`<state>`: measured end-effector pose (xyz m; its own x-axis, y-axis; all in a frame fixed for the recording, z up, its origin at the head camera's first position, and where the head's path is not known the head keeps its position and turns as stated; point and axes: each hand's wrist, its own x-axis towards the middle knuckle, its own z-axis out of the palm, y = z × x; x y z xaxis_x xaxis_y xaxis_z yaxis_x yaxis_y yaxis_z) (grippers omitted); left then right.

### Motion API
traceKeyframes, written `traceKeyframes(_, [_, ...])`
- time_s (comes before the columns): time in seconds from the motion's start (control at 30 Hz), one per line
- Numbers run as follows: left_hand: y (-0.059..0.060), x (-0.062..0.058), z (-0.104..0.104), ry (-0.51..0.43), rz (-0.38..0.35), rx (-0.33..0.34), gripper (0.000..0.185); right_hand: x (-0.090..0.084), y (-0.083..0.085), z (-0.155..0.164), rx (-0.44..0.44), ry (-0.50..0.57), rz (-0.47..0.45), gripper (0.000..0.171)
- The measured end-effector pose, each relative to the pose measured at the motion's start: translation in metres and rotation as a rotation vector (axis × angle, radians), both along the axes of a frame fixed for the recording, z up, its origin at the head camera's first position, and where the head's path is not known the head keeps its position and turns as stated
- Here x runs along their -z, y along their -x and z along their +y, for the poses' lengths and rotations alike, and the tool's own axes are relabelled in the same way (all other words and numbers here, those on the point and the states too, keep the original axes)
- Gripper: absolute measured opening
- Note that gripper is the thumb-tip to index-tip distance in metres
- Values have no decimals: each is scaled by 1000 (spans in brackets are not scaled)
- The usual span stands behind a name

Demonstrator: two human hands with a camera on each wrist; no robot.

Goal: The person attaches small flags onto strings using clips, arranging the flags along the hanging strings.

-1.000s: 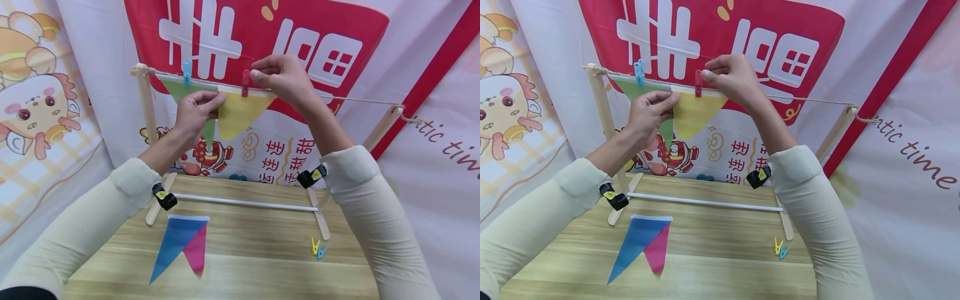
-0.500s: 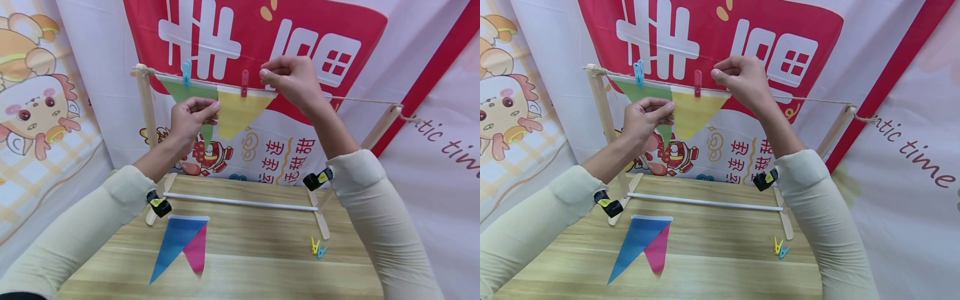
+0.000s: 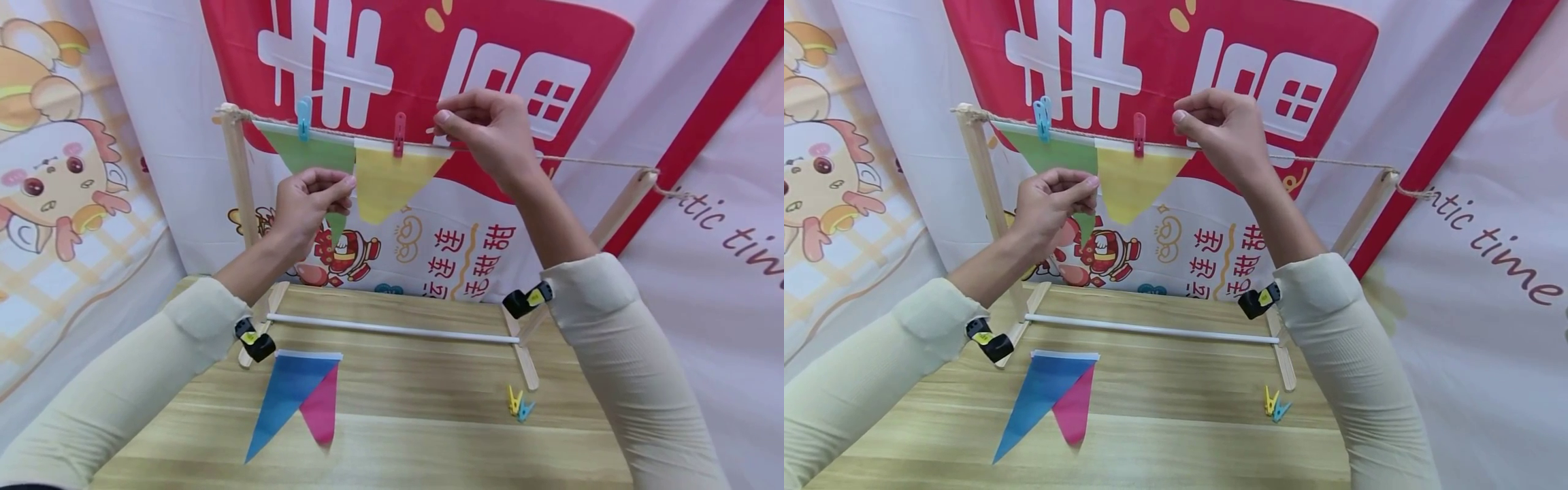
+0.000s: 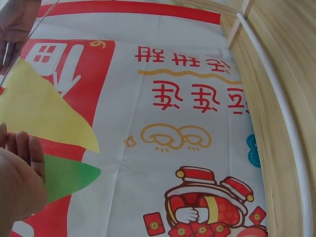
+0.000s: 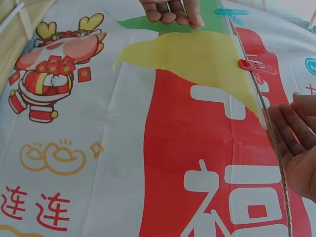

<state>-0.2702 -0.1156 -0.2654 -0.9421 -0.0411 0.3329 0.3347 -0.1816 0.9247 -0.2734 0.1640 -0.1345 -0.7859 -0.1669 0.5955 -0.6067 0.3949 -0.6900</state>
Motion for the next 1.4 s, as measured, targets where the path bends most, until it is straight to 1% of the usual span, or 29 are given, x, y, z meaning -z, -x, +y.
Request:
traceKeyframes(0.17, [-1,4,1,11,4,3,24,5,-2,5,-52,47,41,35])
traceKeyframes(0.37, [-2,7,2,-5,12,21,23,11,-4,9,-119,92,70,29])
traceKeyframes(0.5, [-2,9,2,-18,13,36,21,16,-3,11,-200,160,123,23])
traceKeyframes(0.63, [-3,13,1,9,-3,30,22,23,-1,13,-255,195,177,22])
traceKeyframes(0.77, [-3,17,0,20,-17,28,21,29,0,16,-272,218,202,22])
traceKeyframes(0.9, [-2,21,-2,7,-24,44,20,34,-1,18,-291,233,236,22])
traceKeyframes(1.03, [-2,24,-3,16,-24,55,20,37,-3,21,-320,232,264,23])
traceKeyframes(1.17, [-1,27,-4,38,-27,54,22,42,-5,24,-310,220,254,23])
traceKeyframes(1.3, [-1,30,-4,56,-34,52,23,48,-8,28,-263,210,210,25])
traceKeyframes(1.4, [-2,31,-4,69,-35,53,23,52,-10,30,-245,202,177,25])
